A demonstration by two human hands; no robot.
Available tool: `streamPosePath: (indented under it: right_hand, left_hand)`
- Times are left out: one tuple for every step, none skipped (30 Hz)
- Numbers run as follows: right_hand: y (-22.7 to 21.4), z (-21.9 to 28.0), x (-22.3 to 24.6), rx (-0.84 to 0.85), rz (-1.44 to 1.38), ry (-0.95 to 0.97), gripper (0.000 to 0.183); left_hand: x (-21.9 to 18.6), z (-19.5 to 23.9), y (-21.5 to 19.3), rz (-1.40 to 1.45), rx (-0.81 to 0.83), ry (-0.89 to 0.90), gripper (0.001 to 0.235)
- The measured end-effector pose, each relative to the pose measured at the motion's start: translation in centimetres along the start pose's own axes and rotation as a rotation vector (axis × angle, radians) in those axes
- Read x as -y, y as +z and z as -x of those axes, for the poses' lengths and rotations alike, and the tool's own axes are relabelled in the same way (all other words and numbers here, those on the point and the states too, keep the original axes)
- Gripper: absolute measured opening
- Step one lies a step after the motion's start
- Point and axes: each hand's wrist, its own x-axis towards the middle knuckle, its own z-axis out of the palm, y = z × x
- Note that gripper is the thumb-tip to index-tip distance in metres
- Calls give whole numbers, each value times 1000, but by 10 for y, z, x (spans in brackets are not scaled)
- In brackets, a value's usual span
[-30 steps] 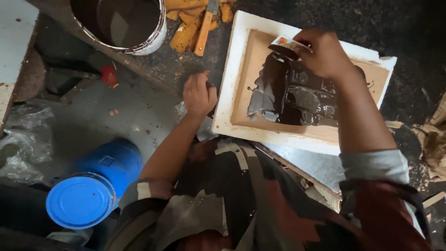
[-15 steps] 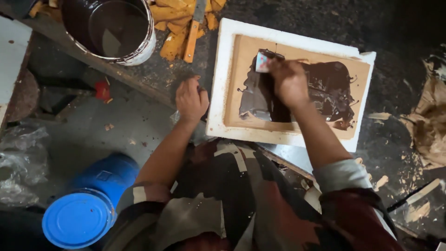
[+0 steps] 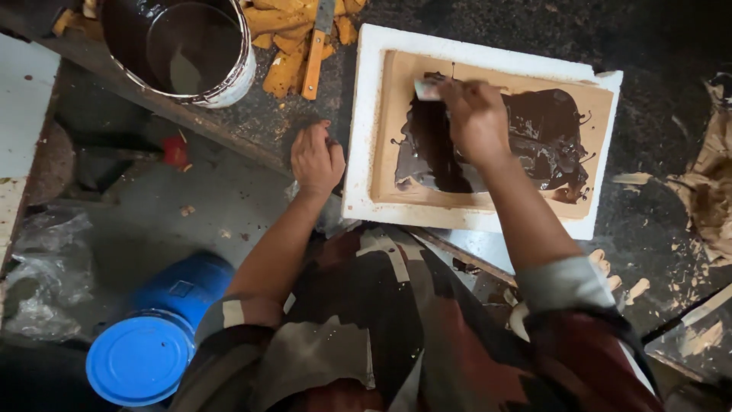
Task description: The person smooths a light brown paste in a white rectangular tray using a long metal straightedge, then wipes the tray edges with a pink cloth. They pour a dark liquid from a metal bucket into the tray and spread it evenly over the surface using a small plastic scraper.
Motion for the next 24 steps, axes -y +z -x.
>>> streamPosePath:
  right_hand:
    - [11, -8, -6, -18, 16, -24, 39]
    - [20, -11, -11, -36, 31, -48, 43]
    - [27, -9, -13, 11, 70, -71, 43]
    - [33, -5, -13, 57, 108, -95, 43]
    - [36, -2, -15, 104, 149, -119, 44]
    - [32, 9, -11, 153, 139, -143, 44]
    - [25, 23, -1, 201, 126, -168, 44]
    - [16, 33, 9, 196, 100, -179, 44]
    - [3, 44, 22, 193, 69, -190, 45]
    - [-13, 54, 33, 190, 38, -201, 46]
    - [-27, 60, 42, 185, 11, -209, 48]
    - [-35, 62, 47, 180, -16, -218, 50]
    - [-35, 57, 46, 158, -18, -186, 42]
    - [-33, 52, 41, 136, -19, -154, 36]
    - [-30, 46, 36, 113, -22, -122, 31]
    - [-24, 37, 29, 90, 15, -109, 34]
    - [-16, 24, 20, 65, 52, -100, 36]
    - [-9, 11, 13, 34, 70, -97, 34]
    - [-3, -2, 7, 2, 88, -95, 31]
    - [3, -15, 3, -6, 94, -77, 34]
    - [8, -25, 0, -11, 100, -56, 36]
    - [12, -31, 1, -15, 107, -36, 38]
    - [15, -34, 4, 125, -173, 388, 29]
    - [19, -35, 6, 174, -308, 603, 30]
  left_hand:
    - [-1, 0, 0, -1, 3, -5, 23]
    - [-1, 0, -1, -3, 5, -10, 24]
    - [-2, 0, -2, 1, -1, -4, 23]
    - [-2, -1, -3, 5, -7, 3, 21]
    - [-2, -2, -2, 11, -15, 9, 19]
    - [-3, -2, -2, 18, -18, 2, 20]
    - [-4, -2, -3, 23, -22, -7, 20]
    - [-4, -2, -3, 27, -25, -16, 21]
    - [-4, -2, -4, 34, -19, -19, 21]
    - [-3, -2, -5, 40, -12, -22, 22]
    - [-4, -3, -4, 48, -5, -20, 23]
    - [-4, -3, -4, 47, -13, -11, 21]
    - [-4, -3, -5, 46, -19, 2, 20]
    - [-4, -2, -5, 45, -25, 14, 19]
    - [-4, -2, -5, 36, -12, 4, 20]
    - [-5, -1, -5, 27, 2, -6, 21]
    - [-5, -2, -5, 17, 12, -15, 22]
    - [-6, -2, -5, 14, 1, -8, 23]
    - [-7, -2, -4, 11, -9, 0, 23]
    - [-7, -3, -5, 7, -20, 8, 23]
    - [-7, -3, -5, 9, -19, 9, 23]
    - [-7, -3, -6, 11, -18, 11, 22]
    - [-7, -3, -5, 16, -17, 10, 22]
    - [-6, -4, -4, 18, -11, 4, 21]
